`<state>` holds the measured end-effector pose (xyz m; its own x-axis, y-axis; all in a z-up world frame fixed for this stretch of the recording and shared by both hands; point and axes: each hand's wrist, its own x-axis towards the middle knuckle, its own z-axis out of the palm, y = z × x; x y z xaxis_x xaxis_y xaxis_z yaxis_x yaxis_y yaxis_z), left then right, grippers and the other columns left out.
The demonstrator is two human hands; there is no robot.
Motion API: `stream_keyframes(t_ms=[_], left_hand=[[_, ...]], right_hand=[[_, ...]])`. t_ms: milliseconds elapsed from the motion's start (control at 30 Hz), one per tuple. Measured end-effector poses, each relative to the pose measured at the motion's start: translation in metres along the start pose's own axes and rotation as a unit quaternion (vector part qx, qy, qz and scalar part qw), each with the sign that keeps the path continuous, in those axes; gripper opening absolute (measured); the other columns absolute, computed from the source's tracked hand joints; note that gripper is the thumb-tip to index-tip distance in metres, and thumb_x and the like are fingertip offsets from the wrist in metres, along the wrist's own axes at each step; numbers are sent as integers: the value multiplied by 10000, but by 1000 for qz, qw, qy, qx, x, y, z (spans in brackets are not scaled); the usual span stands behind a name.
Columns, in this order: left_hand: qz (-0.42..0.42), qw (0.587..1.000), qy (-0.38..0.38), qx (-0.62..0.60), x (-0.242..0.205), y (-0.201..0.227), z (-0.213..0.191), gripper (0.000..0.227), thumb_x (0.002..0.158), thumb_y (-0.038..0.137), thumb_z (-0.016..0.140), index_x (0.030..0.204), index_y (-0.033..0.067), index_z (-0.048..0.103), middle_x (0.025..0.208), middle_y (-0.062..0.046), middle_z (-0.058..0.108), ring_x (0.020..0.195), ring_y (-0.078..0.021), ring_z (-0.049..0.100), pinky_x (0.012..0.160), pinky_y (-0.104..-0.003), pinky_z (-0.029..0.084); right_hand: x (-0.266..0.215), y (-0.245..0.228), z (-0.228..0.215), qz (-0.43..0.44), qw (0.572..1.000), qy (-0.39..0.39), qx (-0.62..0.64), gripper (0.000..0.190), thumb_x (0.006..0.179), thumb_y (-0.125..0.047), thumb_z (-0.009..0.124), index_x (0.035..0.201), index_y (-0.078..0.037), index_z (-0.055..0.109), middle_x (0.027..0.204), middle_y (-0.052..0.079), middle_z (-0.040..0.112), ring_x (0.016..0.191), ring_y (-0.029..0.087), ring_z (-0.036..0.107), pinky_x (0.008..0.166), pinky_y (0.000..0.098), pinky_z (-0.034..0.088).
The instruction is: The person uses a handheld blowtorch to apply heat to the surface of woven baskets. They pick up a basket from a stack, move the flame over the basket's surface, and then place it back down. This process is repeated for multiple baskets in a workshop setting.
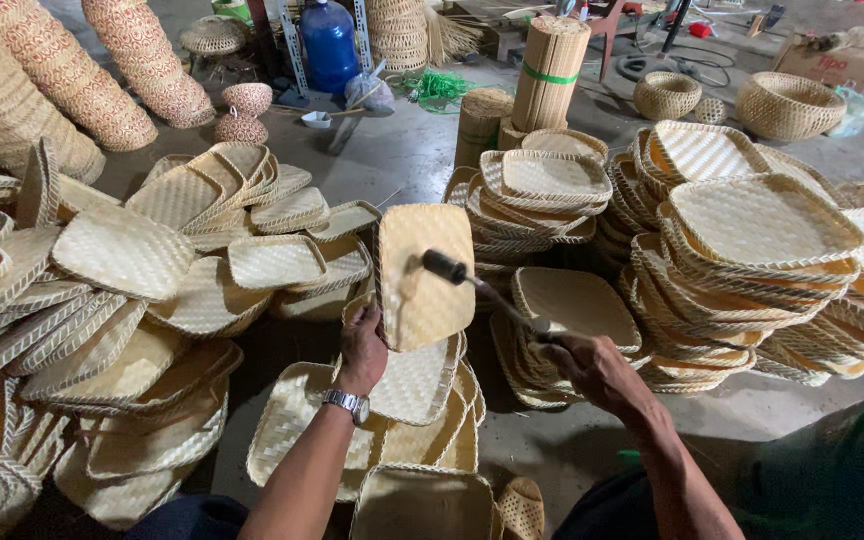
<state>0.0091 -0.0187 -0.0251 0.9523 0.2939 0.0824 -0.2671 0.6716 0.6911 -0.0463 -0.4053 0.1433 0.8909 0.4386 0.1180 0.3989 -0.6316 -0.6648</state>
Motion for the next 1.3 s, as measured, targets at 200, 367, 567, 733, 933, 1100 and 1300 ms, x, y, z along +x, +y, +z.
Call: stream_keyframes(t_ms=[200, 367, 567, 733, 933, 1100, 1300], left_hand=[[-13, 1000, 19, -8, -2, 8, 4, 283, 977, 154, 654, 1228, 24, 658, 1160, -37, 704, 1075, -157, 643, 998, -314, 491], [-30, 997, 23, -73, -3, 26, 14, 307, 1019, 202, 600, 1295, 80, 655, 1228, -13, 684, 1070, -141, 619, 930, -316, 472], [8, 992, 22, -122, 35, 21, -28, 229, 1076, 193, 557, 1272, 84, 602, 1245, -15, 654, 1152, -176, 621, 1033, -387, 500], [-12, 990, 54, -132, 51, 36, -46, 336, 1050, 195, 538, 1337, 37, 611, 1354, -82, 654, 1248, -211, 598, 1133, -381, 446], [-33, 992, 37, -113, 31, 84, -22, 400, 1032, 246, 515, 1380, 64, 589, 1403, -71, 635, 1283, -244, 581, 1139, -456, 417], [1, 998, 18, -57, 14, 117, -5, 363, 1038, 218, 527, 1375, 97, 584, 1404, -49, 626, 1299, -231, 571, 1153, -471, 425], [4, 999, -32, -3, 5, 143, -11, 299, 1048, 194, 538, 1306, 65, 620, 1327, -54, 665, 1234, -217, 610, 1101, -449, 468]], right_hand=[[0, -12, 5, -10, 999, -17, -29, 382, 1001, -347, 504, 1191, -108, 733, 679, 57, 722, 481, 149, 594, 423, 342, 483], [-8, -22, 3, -48, 996, -70, 11, 380, 1003, -352, 538, 1141, -86, 771, 752, 32, 726, 568, 142, 643, 467, 337, 525], [-12, -12, 5, 16, 993, -115, -16, 346, 1002, -331, 533, 1181, -150, 768, 718, 55, 732, 557, 153, 639, 469, 325, 519], [-8, 22, 19, 20, 994, -103, -23, 378, 994, -311, 504, 1259, -188, 744, 793, 18, 768, 542, 131, 655, 457, 301, 530], [-5, 41, 5, 35, 992, -107, -52, 371, 1028, -369, 525, 1202, -144, 763, 733, 48, 760, 549, 114, 645, 449, 298, 516], [-13, 32, -10, 144, 984, -100, 10, 435, 984, -407, 532, 1331, -205, 699, 673, 79, 685, 516, 160, 549, 441, 331, 452], [-2, 31, -22, 193, 980, -26, -42, 507, 1099, -433, 597, 947, 8, 796, 626, 144, 674, 504, 175, 586, 467, 330, 472]])
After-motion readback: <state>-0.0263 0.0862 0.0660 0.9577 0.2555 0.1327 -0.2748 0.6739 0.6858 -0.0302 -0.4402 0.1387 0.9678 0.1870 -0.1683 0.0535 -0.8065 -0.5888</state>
